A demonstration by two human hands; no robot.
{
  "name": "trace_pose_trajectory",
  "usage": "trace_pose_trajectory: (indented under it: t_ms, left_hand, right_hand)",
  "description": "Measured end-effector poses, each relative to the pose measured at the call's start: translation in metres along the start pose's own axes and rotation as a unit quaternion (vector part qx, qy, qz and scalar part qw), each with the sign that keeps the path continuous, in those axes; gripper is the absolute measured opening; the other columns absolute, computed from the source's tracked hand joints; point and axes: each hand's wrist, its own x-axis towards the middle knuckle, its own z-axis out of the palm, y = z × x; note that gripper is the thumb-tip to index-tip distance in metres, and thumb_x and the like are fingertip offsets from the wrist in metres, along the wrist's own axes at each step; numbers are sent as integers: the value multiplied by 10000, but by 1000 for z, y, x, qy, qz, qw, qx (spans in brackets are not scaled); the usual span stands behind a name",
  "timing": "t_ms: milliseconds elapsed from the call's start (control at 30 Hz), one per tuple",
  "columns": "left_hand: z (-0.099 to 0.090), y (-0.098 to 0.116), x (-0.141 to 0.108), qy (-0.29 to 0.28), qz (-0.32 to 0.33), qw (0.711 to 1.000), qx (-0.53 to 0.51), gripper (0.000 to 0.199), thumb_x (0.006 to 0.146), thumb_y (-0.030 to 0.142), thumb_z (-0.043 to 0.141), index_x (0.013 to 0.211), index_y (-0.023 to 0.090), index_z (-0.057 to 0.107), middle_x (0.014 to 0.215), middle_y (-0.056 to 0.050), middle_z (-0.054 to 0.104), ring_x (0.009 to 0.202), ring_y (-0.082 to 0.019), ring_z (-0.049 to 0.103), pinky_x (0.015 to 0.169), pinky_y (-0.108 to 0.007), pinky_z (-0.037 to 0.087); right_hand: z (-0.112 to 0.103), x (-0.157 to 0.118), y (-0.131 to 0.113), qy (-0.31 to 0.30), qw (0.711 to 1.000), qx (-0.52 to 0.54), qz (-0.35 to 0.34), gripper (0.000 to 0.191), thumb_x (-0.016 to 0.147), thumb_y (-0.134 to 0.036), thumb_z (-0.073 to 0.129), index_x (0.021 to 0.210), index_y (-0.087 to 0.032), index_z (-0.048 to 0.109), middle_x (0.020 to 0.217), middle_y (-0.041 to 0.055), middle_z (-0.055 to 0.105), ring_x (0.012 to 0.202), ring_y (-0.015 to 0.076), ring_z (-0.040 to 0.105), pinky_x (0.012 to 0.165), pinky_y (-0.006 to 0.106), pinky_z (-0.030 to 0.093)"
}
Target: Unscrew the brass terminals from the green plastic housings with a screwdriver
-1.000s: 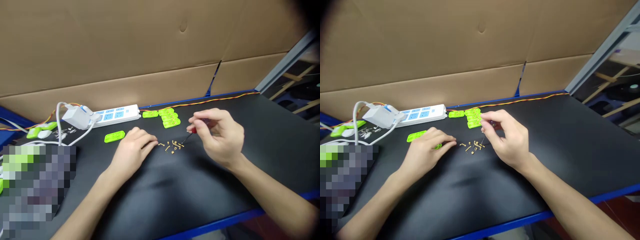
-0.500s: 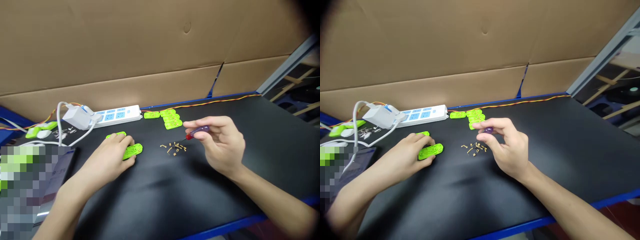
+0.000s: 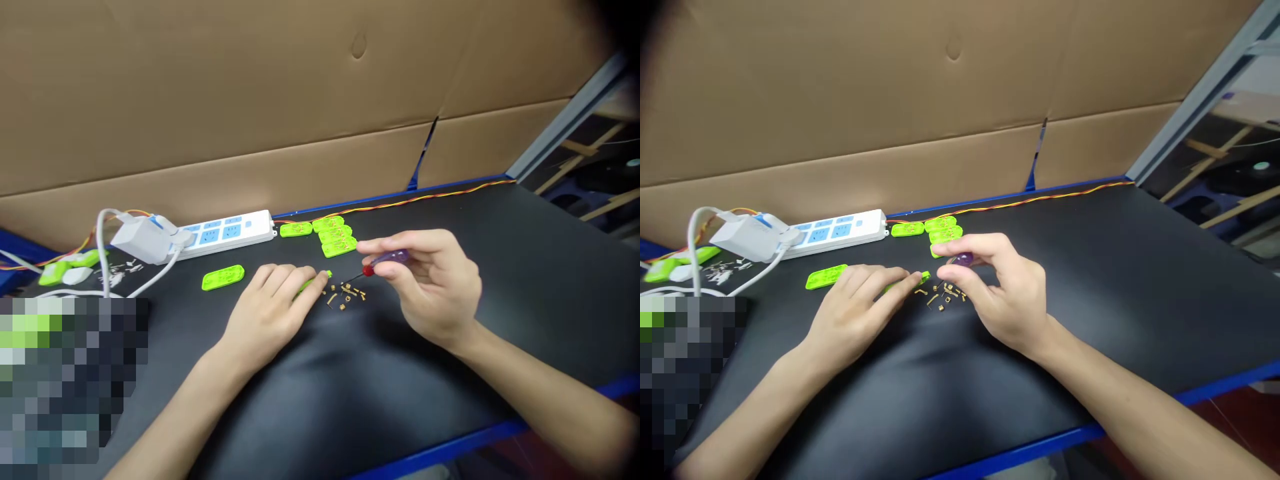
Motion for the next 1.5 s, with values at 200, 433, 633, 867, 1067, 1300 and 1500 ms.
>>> trace_pose_trajectory:
  t_ms: [200, 433, 633, 867, 1067, 1300, 1500]
  left_hand:
    - [5, 3, -2, 45, 12, 999, 18, 253, 953, 132, 490, 1175, 140, 611, 1027, -95, 714, 877, -219, 626, 757, -335, 456]
    - [-7, -33, -17, 3, -206, 978, -28, 307, 907, 376, 603, 1159, 202, 616, 1052, -71, 686, 970, -248, 622, 862, -374, 488]
    - [-23, -82, -56, -170, -274, 936, -143, 377, 842, 567, 590, 1051, 261, 662, 1055, -25, 673, 977, -251, 618, 890, -393, 478]
    - [-14, -97, -82, -248, -275, 920, -125, 468, 794, 613, 593, 1038, 222, 678, 1007, -71, 671, 967, -298, 619, 896, -454, 489]
    - [-16, -97, -79, -236, -294, 919, -116, 497, 799, 629, 541, 1043, 209, 648, 1101, -117, 663, 1035, -332, 610, 932, -485, 478]
    - [-7, -100, -84, -229, -269, 924, -146, 431, 859, 594, 505, 987, 230, 698, 1028, -97, 694, 972, -325, 622, 874, -475, 489]
    - [0, -98, -81, -199, -236, 940, -148, 384, 912, 544, 471, 987, 266, 724, 1042, -80, 681, 952, -288, 615, 865, -444, 494]
  right_hand:
    - [-1, 0, 0, -23, 1000, 5, -17, 297, 820, -160, 714, 1081, -267, 620, 1023, -10, 757, 845, 155, 746, 766, 318, 653]
    - [-2, 2, 5, -12, 1000, -3, -20, 267, 827, -169, 706, 1064, -256, 620, 989, -4, 755, 830, 159, 741, 746, 325, 648]
    - [-2, 6, 7, 2, 999, -13, -44, 236, 819, -175, 709, 1023, -267, 633, 918, 1, 700, 769, 153, 709, 679, 326, 638]
    - [-3, 6, 9, 2, 998, -29, -54, 247, 817, -160, 704, 1027, -269, 632, 899, 8, 662, 742, 152, 685, 638, 336, 628]
    - [-4, 5, 9, 7, 998, -43, -49, 217, 814, -166, 703, 999, -259, 637, 892, 3, 657, 732, 149, 685, 631, 337, 625]
    - [-4, 5, 8, 6, 998, -47, -46, 219, 812, -152, 700, 996, -253, 637, 892, 3, 654, 734, 150, 685, 634, 343, 623]
    - [-5, 5, 7, 3, 998, -48, -50, 232, 809, -154, 705, 1005, -259, 638, 891, 3, 655, 739, 151, 685, 631, 333, 622]
